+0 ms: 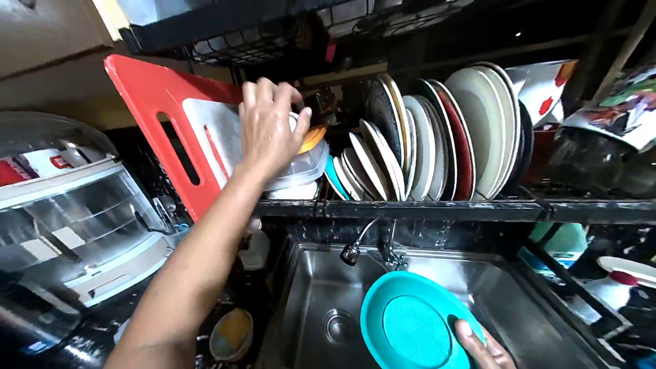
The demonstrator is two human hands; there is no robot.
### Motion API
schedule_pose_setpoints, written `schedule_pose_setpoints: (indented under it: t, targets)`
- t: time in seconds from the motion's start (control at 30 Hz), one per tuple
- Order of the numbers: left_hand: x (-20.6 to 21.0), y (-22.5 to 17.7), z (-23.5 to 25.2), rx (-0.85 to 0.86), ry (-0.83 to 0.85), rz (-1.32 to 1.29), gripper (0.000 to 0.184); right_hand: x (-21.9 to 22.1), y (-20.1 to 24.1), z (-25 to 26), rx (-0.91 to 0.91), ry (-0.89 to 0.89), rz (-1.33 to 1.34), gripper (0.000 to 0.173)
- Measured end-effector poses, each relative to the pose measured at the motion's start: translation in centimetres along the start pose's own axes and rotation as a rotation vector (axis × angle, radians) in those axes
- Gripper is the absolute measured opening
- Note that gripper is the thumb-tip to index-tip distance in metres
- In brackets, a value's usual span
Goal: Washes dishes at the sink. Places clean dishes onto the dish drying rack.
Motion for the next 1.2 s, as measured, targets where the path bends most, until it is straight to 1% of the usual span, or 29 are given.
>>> schedule_pose_setpoints:
  t: [0.07, 0.13, 0.2, 0.27, 0.33, 0.4, 0.43, 0.47, 0.5, 0.53, 0.57, 0.6, 0.63, 0.67, 0.7, 0.73, 0.77, 0.87, 0.9, 0.93, 0.97, 1.0, 1.1, 1.2]
  targets:
    - [0.1, 2.5, 1.6, -0.237, 0.127, 0.053, 0.061, 0.3, -0.1, 0.0, 0.017, 0.005, -0.007, 0.034]
    - [1.0, 5.2, 1.9, -0.466, 0.263, 0.016, 0.085, 0.6, -0.4, -0.1, 0.041, 0.015, 0.009, 0.034]
    - [2.0, 7.1, 1.2, -0.613, 0.347, -0.081, 0.098, 0.6, -0.7, -0.1, 0.078, 0.029, 0.022, 0.033]
    - [2.7, 8.1, 0.2, -0.687, 0.351, -0.147, 0.103, 0.8, -1.0, -0.1, 0.094, 0.046, 0.008, 0.034]
    - [3.1, 8.4, -0.4, -0.736, 0.296, -0.208, 0.103, 1.1, -1.1, -0.1, 0.090, 0.058, -0.029, 0.033]
    - [3.0, 8.3, -0.6, -0.740, 0.221, -0.249, 0.098, 1.5, -1.2, -0.2, 0.050, 0.054, -0.128, 0.023]
    - [2.7, 8.0, -0.5, -0.711, 0.178, -0.252, 0.097, 1.6, -1.2, -0.2, 0.006, 0.049, -0.178, 0.021]
    - [2.1, 7.6, -0.3, -0.655, 0.125, -0.251, 0.098, 1.7, -1.2, -0.2, -0.047, 0.062, -0.227, 0.035]
    - [1.2, 7.0, 0.0, -0.574, 0.063, -0.250, 0.100, 1.8, -1.2, 0.0, -0.092, 0.081, -0.277, 0.053]
    - [0.1, 6.0, 0.3, -0.480, 0.010, -0.251, 0.100, 1.9, -1.2, 0.2, -0.125, 0.111, -0.316, 0.061]
    - [-1.1, 4.8, 0.5, -0.387, -0.033, -0.247, 0.100, 1.9, -1.3, 0.3, -0.160, 0.130, -0.334, 0.056]
    - [-2.3, 3.3, 0.5, -0.311, -0.057, -0.257, 0.098, 1.9, -1.5, 0.3, -0.199, 0.142, -0.322, 0.040]
    - [-3.4, 1.5, 0.3, -0.243, -0.064, -0.289, 0.098, 1.9, -1.8, 0.5, -0.221, 0.159, -0.299, 0.029]
    - [-4.4, -0.5, -0.3, -0.182, -0.034, -0.334, 0.098, 2.0, -2.0, 0.6, -0.234, 0.202, -0.296, 0.033]
    - [-4.9, -2.7, -1.3, -0.129, 0.030, -0.389, 0.100, 2.3, -2.3, 0.6, -0.243, 0.244, -0.286, 0.040]
    - [-4.9, -4.8, -2.7, -0.091, 0.130, -0.431, 0.101, 2.6, -2.4, 0.6, -0.257, 0.266, -0.276, 0.043]
    - [-4.4, -7.0, -4.5, -0.019, 0.234, -0.439, 0.098, 2.9, -2.4, 0.4, -0.274, 0.273, -0.272, 0.042]
    - [-1.8, -12.4, -10.5, 0.300, 0.455, -0.439, 0.079, 3.9, -1.9, -0.1, -0.370, 0.292, -0.316, 0.037]
    - [-0.9, -13.7, -12.2, 0.357, 0.583, -0.437, 0.078, 4.2, -1.8, -0.4, -0.392, 0.308, -0.340, 0.034]
    - [0.0, -14.9, -13.5, 0.380, 0.767, -0.405, 0.079, 4.5, -1.8, -0.7, -0.388, 0.317, -0.349, 0.031]
    - [0.8, -15.8, -14.6, 0.400, 0.936, -0.366, 0.083, 4.7, -1.9, -1.0, -0.363, 0.323, -0.344, 0.026]
    - [1.5, -16.4, -15.4, 0.425, 1.046, -0.335, 0.085, 4.9, -2.0, -1.3, -0.332, 0.326, -0.332, 0.022]
    - [3.1, -16.9, -16.5, 0.500, 1.178, -0.288, 0.084, 4.8, -2.5, -1.4, -0.256, 0.342, -0.341, 0.017]
    - [3.9, -16.7, -16.8, 0.511, 1.300, -0.280, 0.083, 4.5, -3.0, -1.6, -0.229, 0.381, -0.341, 0.021]
Point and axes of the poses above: each hand's wrist, its own z-axis towards the middle knuckle, its own x-axis out of the palm, y = z × x, the point moved 6 cm from there along z, towards the middle knuckle, and after that the axes turned 14 degrees about -y, right-handed, at the moved point
